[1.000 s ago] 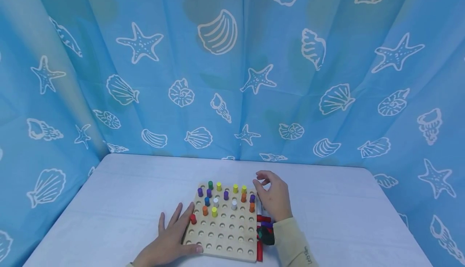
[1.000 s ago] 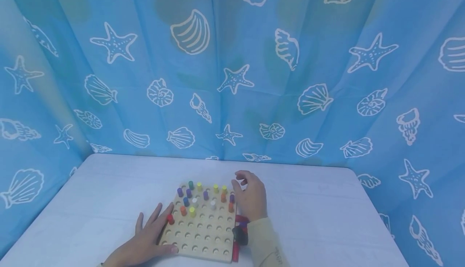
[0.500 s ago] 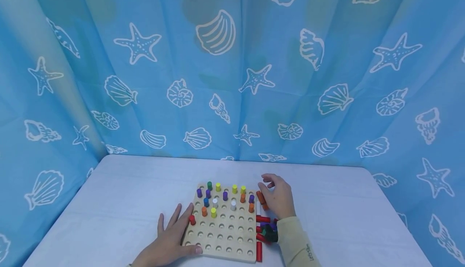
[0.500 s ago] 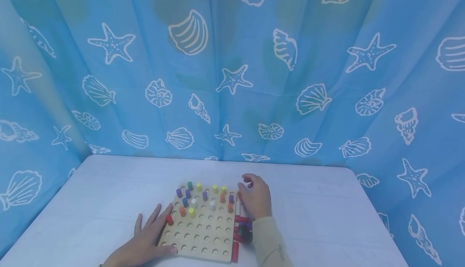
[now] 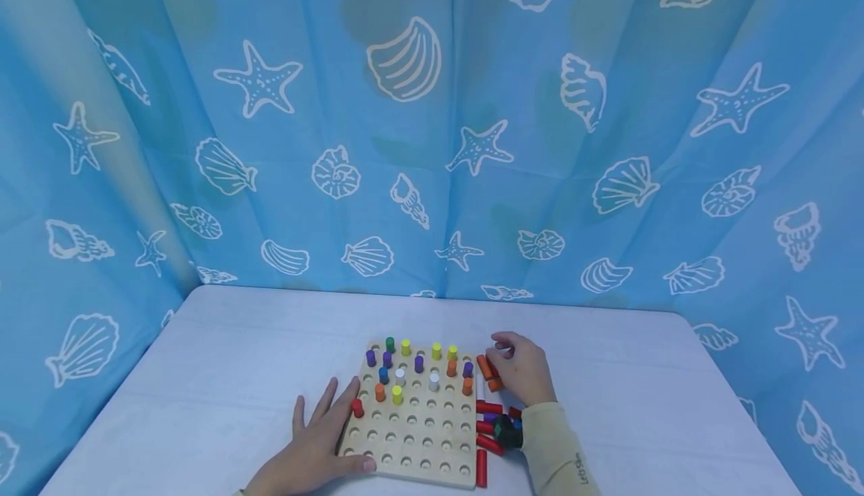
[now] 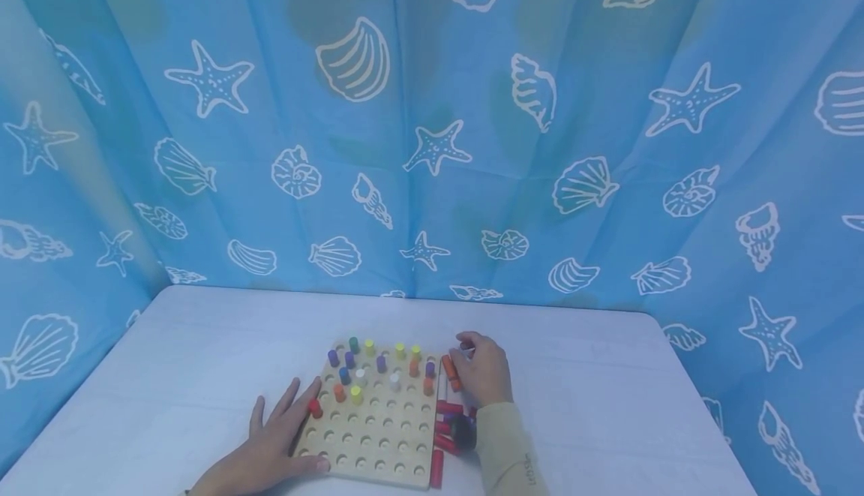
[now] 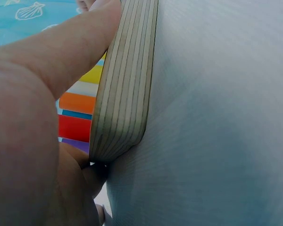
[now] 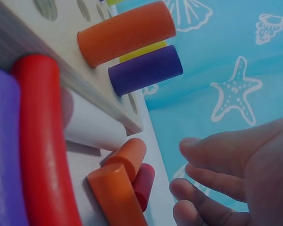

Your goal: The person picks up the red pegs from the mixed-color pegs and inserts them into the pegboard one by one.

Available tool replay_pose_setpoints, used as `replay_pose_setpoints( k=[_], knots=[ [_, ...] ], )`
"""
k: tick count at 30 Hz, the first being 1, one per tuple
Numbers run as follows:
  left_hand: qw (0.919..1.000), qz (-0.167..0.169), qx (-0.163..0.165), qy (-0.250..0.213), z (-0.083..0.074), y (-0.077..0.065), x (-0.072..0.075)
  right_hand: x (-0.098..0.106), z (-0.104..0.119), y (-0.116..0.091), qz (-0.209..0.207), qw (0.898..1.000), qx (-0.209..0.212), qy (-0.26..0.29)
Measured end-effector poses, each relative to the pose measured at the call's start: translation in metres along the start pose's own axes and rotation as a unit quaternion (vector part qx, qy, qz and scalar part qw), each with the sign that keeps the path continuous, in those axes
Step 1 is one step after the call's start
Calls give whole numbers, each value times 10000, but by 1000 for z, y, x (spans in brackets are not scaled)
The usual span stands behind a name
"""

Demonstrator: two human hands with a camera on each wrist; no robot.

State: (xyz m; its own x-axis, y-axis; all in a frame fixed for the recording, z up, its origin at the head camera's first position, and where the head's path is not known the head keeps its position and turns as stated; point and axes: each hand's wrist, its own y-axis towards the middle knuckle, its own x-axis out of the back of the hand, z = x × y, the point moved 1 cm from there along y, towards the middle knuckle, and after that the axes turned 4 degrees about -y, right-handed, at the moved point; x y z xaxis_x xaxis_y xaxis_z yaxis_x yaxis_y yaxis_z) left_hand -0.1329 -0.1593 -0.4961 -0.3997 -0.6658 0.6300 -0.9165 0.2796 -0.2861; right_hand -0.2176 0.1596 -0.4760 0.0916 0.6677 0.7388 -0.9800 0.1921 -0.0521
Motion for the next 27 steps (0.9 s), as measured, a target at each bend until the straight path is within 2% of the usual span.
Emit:
replay_pose_setpoints(
  k=[8, 18, 27],
  knots=[
    [10000, -17, -28, 23, 1, 0, -1, -2, -3, 0, 259, 9991, -168, -274],
    [10000, -31, -6, 27, 1, 0, -2, -6, -8, 1, 206, 9979, -44, -611],
    [10000, -14, 24, 30, 1, -1, -2, -6, -11, 3, 367, 9969, -17, -690]
  ],
)
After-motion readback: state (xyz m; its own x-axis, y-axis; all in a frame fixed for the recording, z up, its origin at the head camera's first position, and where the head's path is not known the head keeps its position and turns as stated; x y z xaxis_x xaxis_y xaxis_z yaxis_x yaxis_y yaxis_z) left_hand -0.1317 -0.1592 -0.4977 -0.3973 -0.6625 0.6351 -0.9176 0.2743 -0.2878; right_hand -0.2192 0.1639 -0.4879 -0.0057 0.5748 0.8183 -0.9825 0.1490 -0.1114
